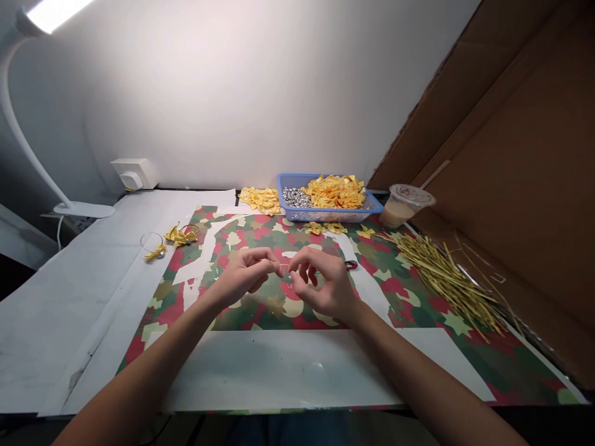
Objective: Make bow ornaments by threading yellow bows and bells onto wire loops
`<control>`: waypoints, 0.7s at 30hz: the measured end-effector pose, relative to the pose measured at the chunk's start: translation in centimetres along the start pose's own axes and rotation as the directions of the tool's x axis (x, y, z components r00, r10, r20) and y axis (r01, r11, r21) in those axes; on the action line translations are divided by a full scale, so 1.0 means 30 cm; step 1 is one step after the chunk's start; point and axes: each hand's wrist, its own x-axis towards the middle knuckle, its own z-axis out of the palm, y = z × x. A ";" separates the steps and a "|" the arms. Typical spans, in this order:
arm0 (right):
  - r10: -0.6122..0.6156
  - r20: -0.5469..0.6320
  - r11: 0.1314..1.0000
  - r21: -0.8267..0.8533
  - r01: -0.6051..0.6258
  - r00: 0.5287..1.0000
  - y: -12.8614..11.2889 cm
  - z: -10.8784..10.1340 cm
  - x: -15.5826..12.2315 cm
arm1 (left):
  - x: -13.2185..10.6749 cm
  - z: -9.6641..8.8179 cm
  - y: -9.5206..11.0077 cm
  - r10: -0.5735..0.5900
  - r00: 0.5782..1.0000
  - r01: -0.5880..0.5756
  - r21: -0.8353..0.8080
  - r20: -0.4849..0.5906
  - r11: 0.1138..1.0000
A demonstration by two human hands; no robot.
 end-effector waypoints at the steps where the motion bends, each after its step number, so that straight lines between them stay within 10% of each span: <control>1: -0.024 -0.007 0.999 -0.036 0.024 1.000 -0.001 0.001 -0.002 | 0.000 0.000 0.000 -0.001 1.000 0.001 0.004 -0.006 1.000; 21: -0.175 -0.068 0.983 -0.070 0.171 0.982 0.002 0.011 0.006 | 0.005 0.001 0.002 -0.010 0.999 0.010 0.020 0.041 1.000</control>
